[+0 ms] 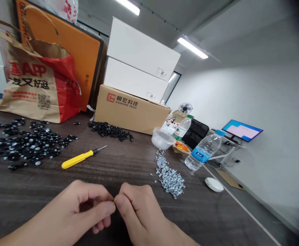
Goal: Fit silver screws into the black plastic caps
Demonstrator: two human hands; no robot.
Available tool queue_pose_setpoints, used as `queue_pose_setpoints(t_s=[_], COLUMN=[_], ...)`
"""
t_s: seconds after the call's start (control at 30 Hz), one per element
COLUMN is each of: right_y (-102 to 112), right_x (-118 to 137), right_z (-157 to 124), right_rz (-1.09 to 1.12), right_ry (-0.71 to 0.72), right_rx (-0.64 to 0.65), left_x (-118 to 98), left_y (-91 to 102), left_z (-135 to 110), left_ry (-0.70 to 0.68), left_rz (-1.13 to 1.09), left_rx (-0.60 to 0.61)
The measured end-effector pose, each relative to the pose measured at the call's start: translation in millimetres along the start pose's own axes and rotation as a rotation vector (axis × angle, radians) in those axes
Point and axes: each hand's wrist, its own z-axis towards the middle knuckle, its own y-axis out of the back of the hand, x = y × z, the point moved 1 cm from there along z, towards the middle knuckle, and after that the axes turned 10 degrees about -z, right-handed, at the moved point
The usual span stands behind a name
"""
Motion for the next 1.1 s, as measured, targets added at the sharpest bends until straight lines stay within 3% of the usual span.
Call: queue_pose_setpoints(t_s=[0.1,0.17,0.23,0.3,0.37,0.43,0.5,0.57,0.63,0.8,0.93,1.0,1.1], right_y=[2.3,0.3,-4.9,-10.3,-13.5,-13.1,-10.2,-8.5,-10.8,-22.7,-12.2,2.9,30.2], right_x=[-6.8,-7.8,-6.9,-6.4,-6.7,-8.1,-10.6,-13.6,-16.1,-17.9,-15.5,-14.9,-13.5], right_z=[5.1,4.7,1.7,-1.6,-2.7,-0.2,3.9,7.0,7.8,6.3,11.6,16.4,28.7], right_rz=[-0.099,-0.149,-0.155,-0.122,-0.091,-0.085,-0.101,-0.075,-0.032,-0.031,0.038,0.02,-0.145], right_ry=[0.14,0.189,0.127,-0.023,-0.105,-0.045,0.054,0.137,0.156,-0.026,-0.116,-0.164,-0.202], right_rx=[-0.014,0.028,0.021,-0.055,-0.09,-0.048,-0.009,-0.002,0.01,-0.07,0.146,0.249,0.305], left_x=[-1.3,-2.6,-4.9,-7.2,-6.7,-2.5,2.7,6.1,5.8,-7.2,-7.2,-1.7,12.0], left_y=[-0.3,-0.1,0.8,1.9,2.6,2.3,0.8,0.6,2.0,5.9,8.0,8.4,5.8], left_z=[4.3,4.0,1.5,-1.2,-1.7,0.7,4.2,6.5,6.5,1.7,5.2,9.8,17.1], left_ry=[0.135,0.148,0.05,-0.114,-0.159,-0.036,0.077,0.121,0.081,-0.348,-0.358,-0.38,-0.464], left_rz=[-0.161,-0.133,0.03,0.224,0.266,0.081,-0.195,-0.3,-0.165,0.55,0.654,0.672,0.75], left_rx=[0.073,0.071,0.022,-0.06,-0.12,-0.09,0.028,0.072,0.047,-0.045,-0.07,-0.053,0.026])
